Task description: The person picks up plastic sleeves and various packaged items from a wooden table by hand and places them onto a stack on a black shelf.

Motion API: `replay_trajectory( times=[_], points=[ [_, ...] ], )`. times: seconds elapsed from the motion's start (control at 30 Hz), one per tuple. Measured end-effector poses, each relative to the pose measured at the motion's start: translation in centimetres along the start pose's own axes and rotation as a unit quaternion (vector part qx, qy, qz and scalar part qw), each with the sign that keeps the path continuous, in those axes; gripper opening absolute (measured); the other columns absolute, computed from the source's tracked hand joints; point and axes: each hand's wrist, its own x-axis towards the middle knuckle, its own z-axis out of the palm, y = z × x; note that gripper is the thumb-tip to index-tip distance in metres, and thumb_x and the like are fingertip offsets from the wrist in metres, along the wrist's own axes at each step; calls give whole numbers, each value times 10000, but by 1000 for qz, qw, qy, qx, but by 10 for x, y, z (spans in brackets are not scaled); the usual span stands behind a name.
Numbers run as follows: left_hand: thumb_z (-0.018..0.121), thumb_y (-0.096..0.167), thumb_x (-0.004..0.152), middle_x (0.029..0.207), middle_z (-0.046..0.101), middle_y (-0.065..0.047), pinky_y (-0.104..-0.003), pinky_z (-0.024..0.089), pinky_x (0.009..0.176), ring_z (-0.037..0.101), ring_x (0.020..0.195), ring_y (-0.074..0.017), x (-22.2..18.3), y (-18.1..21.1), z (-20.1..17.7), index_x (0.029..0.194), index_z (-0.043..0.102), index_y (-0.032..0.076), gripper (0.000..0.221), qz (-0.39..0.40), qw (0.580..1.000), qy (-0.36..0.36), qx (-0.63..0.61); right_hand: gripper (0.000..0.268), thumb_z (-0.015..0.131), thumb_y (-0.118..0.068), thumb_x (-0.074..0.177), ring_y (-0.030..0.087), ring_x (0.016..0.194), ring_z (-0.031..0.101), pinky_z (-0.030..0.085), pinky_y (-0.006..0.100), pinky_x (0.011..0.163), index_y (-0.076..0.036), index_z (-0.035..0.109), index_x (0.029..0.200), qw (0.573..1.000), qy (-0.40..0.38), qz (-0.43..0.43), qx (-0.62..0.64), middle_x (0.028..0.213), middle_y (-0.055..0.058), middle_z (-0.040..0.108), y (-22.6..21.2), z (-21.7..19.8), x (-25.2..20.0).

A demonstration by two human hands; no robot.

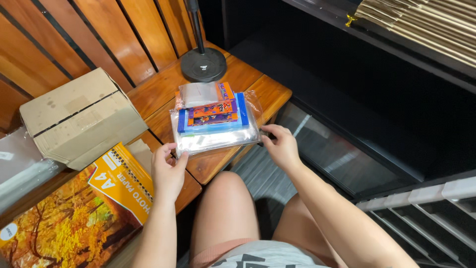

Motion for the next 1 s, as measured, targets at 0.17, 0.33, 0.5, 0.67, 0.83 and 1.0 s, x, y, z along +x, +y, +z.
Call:
replay_trajectory(
  times=[0.17,0.33,0.5,0.67,0.83,1.0],
  points=[
    [799,168,897,1434,506,-232,-416,477,1135,493,1405,-403,13,-7,3,1362,614,24,521,-27,998,-10,56,359,751,-174,902,323,1251,613,645,329,884,-87,736,1250,997,-54,-5,-62,1290,109,699,5,21,21],
    [740,194,938,1436,538,-252,-386,481,1133,514,1407,-363,22,-14,9,1461,547,-24,598,-64,994,-51,73,432,768,-283,904,249,1165,684,613,375,957,-91,714,1288,990,-68,94,-77,1216,114,708,17,42,36],
    [734,255,948,1414,584,-192,-388,498,1113,572,1348,-292,43,-38,15,1495,537,4,633,-66,990,-47,117,396,725,-337,940,229,1081,726,610,368,908,-121,744,1272,985,-75,133,-74,1082,71,766,20,51,37],
    [716,307,958,1347,644,-136,-361,537,1038,624,1268,-233,44,-24,17,1494,568,55,611,-80,985,-48,144,365,684,-331,964,258,972,763,616,403,846,-130,753,1261,978,-87,187,-38,983,80,792,6,54,34],
    [656,239,993,1371,625,-184,-410,536,1041,616,1289,-298,51,-24,23,1509,536,18,574,-92,987,-48,125,391,514,-161,1076,416,902,750,660,433,746,111,622,1336,937,-26,271,220,1192,415,640,-15,51,26],
    [638,226,1009,1375,638,-191,-403,543,1021,624,1283,-294,51,-24,23,1517,528,24,557,-110,989,-48,89,452,540,-200,1081,405,973,719,643,449,806,138,551,1382,902,-44,309,298,1276,413,582,-2,53,35]
  ],
)
